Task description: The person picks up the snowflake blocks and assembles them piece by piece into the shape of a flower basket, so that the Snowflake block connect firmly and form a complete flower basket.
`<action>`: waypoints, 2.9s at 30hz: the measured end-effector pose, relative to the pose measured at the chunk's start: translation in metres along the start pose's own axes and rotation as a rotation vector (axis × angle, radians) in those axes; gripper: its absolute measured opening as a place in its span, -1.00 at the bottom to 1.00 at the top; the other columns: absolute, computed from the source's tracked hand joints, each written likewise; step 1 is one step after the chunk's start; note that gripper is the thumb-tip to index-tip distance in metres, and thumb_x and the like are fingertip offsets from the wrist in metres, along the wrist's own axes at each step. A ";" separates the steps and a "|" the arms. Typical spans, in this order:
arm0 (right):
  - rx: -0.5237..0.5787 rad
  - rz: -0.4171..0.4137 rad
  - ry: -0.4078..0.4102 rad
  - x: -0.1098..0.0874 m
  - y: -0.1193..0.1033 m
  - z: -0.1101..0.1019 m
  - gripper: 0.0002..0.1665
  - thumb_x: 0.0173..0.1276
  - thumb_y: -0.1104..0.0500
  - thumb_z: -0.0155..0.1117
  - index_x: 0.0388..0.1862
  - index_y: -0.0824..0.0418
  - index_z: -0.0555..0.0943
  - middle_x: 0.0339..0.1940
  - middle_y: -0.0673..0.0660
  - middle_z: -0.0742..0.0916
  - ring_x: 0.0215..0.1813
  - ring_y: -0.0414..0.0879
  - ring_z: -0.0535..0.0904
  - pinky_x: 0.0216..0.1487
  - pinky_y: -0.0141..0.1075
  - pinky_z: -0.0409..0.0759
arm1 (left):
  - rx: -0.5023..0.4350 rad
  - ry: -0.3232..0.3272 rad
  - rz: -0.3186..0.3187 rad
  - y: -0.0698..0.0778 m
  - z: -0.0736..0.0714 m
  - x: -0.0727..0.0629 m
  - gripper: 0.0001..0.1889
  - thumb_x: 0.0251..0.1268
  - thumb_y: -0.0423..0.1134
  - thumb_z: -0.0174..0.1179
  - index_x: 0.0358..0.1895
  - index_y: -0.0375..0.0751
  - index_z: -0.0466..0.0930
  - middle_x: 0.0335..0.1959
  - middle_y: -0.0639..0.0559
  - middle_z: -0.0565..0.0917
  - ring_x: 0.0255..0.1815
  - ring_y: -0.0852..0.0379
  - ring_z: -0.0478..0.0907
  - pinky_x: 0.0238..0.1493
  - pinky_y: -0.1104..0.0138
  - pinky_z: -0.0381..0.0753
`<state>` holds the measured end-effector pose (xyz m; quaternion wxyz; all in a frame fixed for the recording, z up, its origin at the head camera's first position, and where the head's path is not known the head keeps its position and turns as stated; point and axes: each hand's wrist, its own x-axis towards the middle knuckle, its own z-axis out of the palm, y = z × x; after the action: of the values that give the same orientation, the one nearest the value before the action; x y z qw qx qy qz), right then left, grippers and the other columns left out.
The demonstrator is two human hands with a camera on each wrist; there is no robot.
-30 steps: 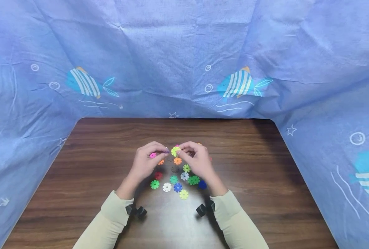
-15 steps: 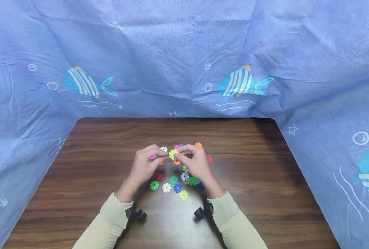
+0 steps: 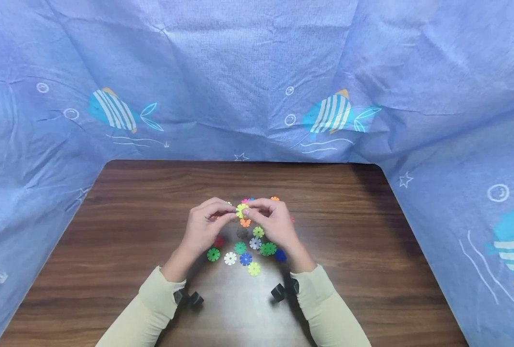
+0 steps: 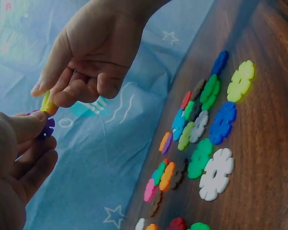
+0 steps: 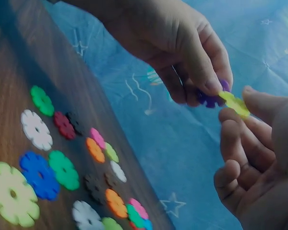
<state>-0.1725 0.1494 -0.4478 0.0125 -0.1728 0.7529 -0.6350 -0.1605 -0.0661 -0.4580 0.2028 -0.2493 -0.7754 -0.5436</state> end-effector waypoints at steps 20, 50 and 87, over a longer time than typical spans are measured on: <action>-0.809 0.144 -0.189 0.035 0.053 -0.069 -0.80 0.28 0.15 0.52 -0.15 0.17 0.76 -0.26 0.05 0.79 -0.20 -0.07 0.69 -0.07 -0.05 0.67 | 0.009 0.177 -0.078 0.016 -0.018 0.012 -0.86 0.16 -0.57 0.41 -0.26 -0.31 0.74 -0.34 -0.12 0.75 -0.29 0.04 0.65 -0.17 0.24 0.69; -0.055 -0.074 0.027 0.006 -0.003 -0.012 -0.87 0.42 0.34 0.36 -0.10 0.36 0.72 -0.17 0.36 0.76 -0.26 0.01 0.70 -0.22 -0.29 0.72 | -0.142 0.070 -0.293 0.006 -0.014 -0.001 -0.87 0.26 -0.27 0.46 -0.17 -0.19 0.80 -0.36 -0.04 0.79 -0.46 0.14 0.56 -0.43 0.36 0.57; -0.071 -0.093 -0.049 -0.002 -0.007 -0.007 -0.76 0.33 0.28 0.47 -0.02 0.25 0.80 -0.27 0.19 0.84 -0.31 -0.03 0.76 -0.29 -0.16 0.76 | -0.008 0.013 -0.100 0.010 -0.003 -0.003 -0.91 0.21 -0.37 0.47 -0.25 -0.23 0.78 -0.35 -0.02 0.82 -0.36 0.15 0.74 -0.27 0.23 0.78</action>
<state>-0.1706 0.1555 -0.4401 -0.0049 -0.2234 0.7656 -0.6033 -0.1514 -0.0668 -0.4513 0.1795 -0.2072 -0.7833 -0.5579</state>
